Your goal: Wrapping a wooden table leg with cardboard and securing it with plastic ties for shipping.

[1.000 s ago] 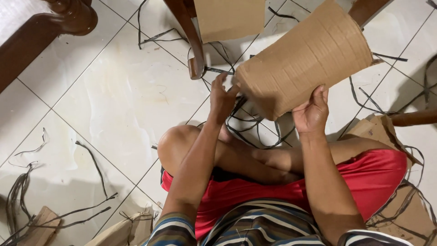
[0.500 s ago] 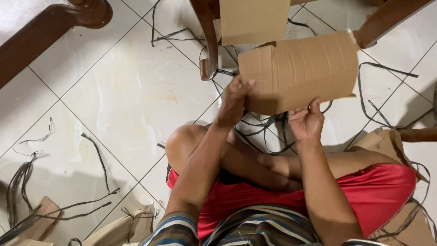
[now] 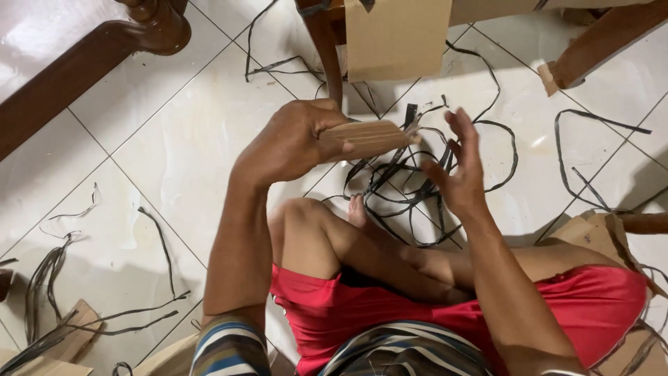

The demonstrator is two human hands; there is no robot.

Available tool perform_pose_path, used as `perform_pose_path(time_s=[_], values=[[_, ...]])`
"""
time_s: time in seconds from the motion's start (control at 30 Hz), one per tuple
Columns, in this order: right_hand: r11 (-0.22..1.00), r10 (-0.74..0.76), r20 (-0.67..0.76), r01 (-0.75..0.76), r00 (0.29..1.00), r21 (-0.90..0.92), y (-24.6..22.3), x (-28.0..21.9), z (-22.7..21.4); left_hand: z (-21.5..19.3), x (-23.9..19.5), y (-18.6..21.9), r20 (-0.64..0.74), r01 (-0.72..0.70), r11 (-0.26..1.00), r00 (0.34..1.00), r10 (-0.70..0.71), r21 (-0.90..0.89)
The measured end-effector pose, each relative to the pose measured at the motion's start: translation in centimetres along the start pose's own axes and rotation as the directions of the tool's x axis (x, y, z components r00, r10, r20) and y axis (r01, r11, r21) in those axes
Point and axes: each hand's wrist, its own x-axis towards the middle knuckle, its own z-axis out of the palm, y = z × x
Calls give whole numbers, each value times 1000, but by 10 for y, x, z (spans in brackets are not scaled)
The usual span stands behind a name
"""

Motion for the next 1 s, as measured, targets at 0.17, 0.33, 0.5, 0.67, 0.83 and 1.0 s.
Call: perform_pose_path(time_s=[0.17, 0.33, 0.5, 0.67, 0.83, 1.0], values=[[959, -210, 190, 240, 959, -152, -23, 37, 42, -19, 11, -8, 10, -86, 871, 996, 93, 484], [966, -168, 129, 190, 977, -177, -32, 57, 94, -30, 12, -23, -147, -147, 794, 947, 284, 590], [946, -134, 39, 139, 990, -293, -40, 78, 115, 16, 23, -85, -738, -14, 984, 660, 141, 176], [959, -239, 52, 244, 970, -144, -40, 92, 114, 45, 45, -106, -653, -81, 939, 738, -169, -335], [976, -218, 23, 218, 976, -12, -30, 103, 119, 55, 71, -116, -675, -126, 930, 722, -153, -346], [981, -129, -34, 132, 991, 143, -17, 121, 135, 55, 86, -131, -747, 55, 978, 638, -188, -200]])
